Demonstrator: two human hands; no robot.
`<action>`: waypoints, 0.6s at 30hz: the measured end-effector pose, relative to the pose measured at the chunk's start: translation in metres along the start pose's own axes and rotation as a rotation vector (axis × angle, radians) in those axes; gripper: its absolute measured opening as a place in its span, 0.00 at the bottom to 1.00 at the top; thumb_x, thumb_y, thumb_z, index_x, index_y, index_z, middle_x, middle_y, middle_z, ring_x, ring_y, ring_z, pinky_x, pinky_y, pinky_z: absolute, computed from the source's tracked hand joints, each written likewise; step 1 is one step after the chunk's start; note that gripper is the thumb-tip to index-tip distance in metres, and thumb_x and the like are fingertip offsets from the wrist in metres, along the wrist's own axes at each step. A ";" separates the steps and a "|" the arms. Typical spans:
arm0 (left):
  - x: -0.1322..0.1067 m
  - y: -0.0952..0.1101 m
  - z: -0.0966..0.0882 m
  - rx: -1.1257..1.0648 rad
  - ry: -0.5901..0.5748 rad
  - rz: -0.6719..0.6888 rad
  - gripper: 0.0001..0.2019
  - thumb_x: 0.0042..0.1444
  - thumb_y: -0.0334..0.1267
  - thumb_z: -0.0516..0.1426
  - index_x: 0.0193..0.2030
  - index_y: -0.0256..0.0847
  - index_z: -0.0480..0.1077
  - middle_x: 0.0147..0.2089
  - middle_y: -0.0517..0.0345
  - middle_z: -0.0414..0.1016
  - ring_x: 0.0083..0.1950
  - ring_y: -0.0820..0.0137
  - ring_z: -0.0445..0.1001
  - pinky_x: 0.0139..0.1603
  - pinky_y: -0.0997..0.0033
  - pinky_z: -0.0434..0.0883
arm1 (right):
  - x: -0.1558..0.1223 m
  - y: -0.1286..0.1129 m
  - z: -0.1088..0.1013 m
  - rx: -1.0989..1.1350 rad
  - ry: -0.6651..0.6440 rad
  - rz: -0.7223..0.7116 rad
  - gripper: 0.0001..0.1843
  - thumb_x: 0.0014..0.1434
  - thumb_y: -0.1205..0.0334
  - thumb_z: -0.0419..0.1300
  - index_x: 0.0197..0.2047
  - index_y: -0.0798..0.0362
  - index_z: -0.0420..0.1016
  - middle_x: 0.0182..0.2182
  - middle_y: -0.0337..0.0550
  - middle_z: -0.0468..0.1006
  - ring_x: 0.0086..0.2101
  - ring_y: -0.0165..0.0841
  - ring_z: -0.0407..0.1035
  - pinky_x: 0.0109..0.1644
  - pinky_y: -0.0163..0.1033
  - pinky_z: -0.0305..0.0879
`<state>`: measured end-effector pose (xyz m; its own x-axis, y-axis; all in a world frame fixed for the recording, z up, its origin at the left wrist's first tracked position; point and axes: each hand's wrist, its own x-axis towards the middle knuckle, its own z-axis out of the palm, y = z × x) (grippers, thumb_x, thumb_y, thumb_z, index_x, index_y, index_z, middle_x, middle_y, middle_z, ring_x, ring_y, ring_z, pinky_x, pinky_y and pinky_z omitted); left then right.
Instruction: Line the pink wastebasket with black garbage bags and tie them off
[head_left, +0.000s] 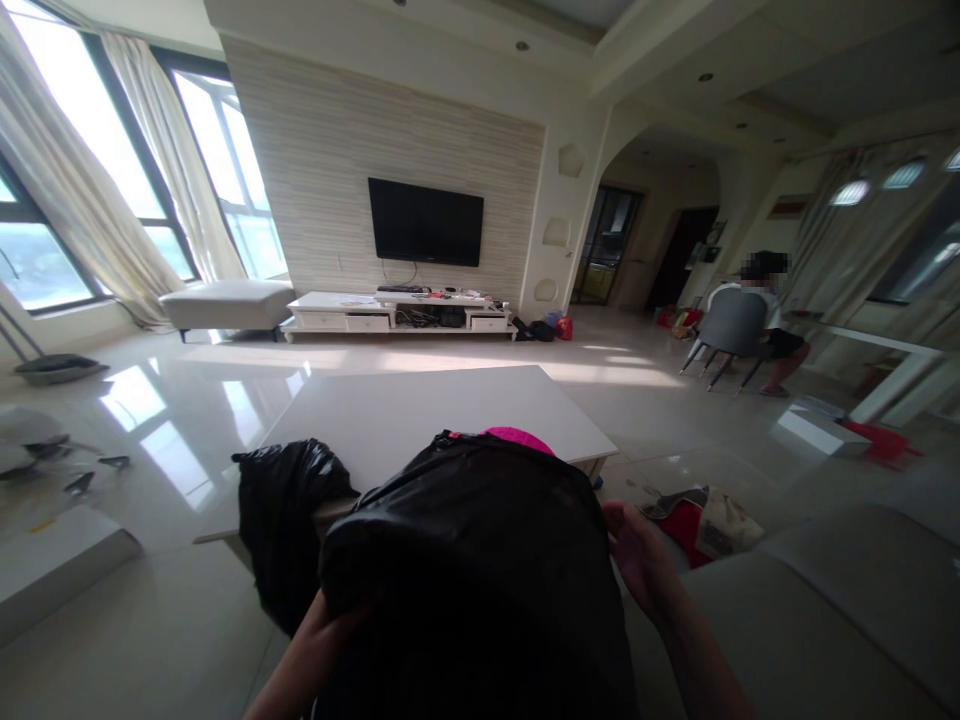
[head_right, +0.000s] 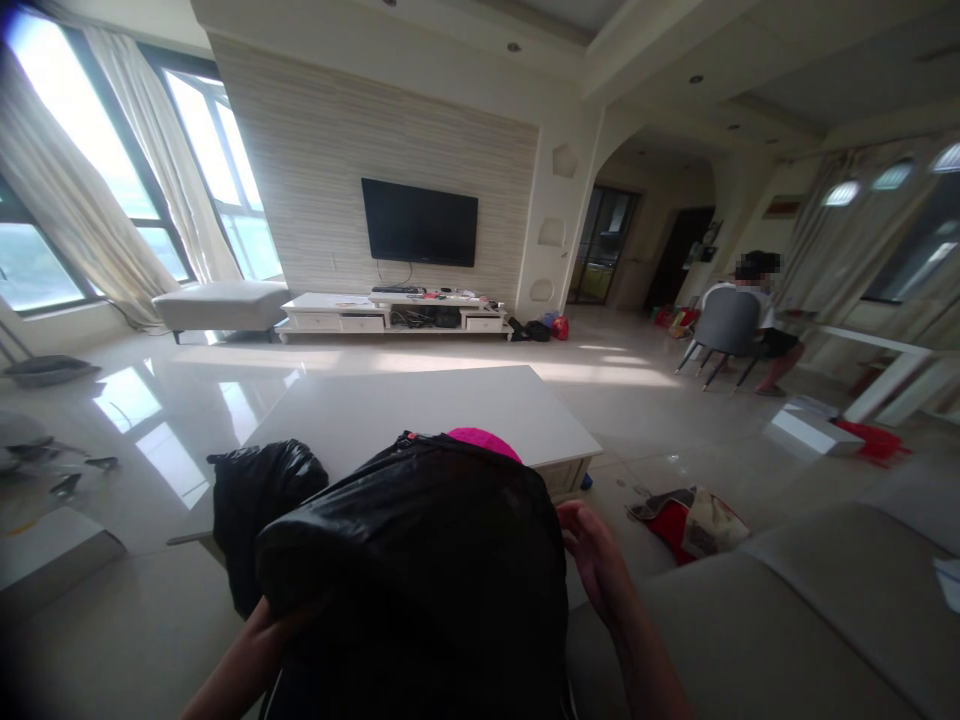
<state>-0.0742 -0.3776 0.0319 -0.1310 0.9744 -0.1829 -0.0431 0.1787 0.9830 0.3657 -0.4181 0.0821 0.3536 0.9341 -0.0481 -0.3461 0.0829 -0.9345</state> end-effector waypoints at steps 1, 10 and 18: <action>-0.003 0.003 0.003 -0.041 0.027 -0.037 0.27 0.42 0.47 0.74 0.50 0.41 0.79 0.51 0.45 0.83 0.64 0.42 0.75 0.65 0.45 0.73 | -0.004 0.001 0.000 -0.002 -0.021 0.002 0.24 0.47 0.36 0.75 0.39 0.44 0.84 0.38 0.41 0.83 0.43 0.41 0.73 0.45 0.42 0.69; -0.017 0.036 0.020 -0.296 0.051 -0.336 0.25 0.47 0.25 0.70 0.53 0.40 0.77 0.47 0.49 0.84 0.54 0.51 0.83 0.56 0.55 0.81 | -0.017 0.017 0.019 0.022 -0.197 0.137 0.16 0.51 0.49 0.77 0.41 0.46 0.85 0.39 0.41 0.85 0.40 0.37 0.77 0.48 0.41 0.71; -0.022 0.045 0.034 -0.427 0.078 -0.410 0.30 0.52 0.21 0.65 0.63 0.36 0.72 0.46 0.46 0.85 0.44 0.55 0.86 0.45 0.59 0.84 | -0.025 0.025 0.023 0.109 -0.355 0.167 0.32 0.43 0.46 0.81 0.52 0.43 0.84 0.52 0.43 0.84 0.51 0.42 0.76 0.56 0.45 0.70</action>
<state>-0.0392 -0.3866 0.0805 -0.0913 0.8216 -0.5626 -0.4977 0.4517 0.7404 0.3284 -0.4312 0.0683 -0.0302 0.9981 -0.0534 -0.4700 -0.0614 -0.8806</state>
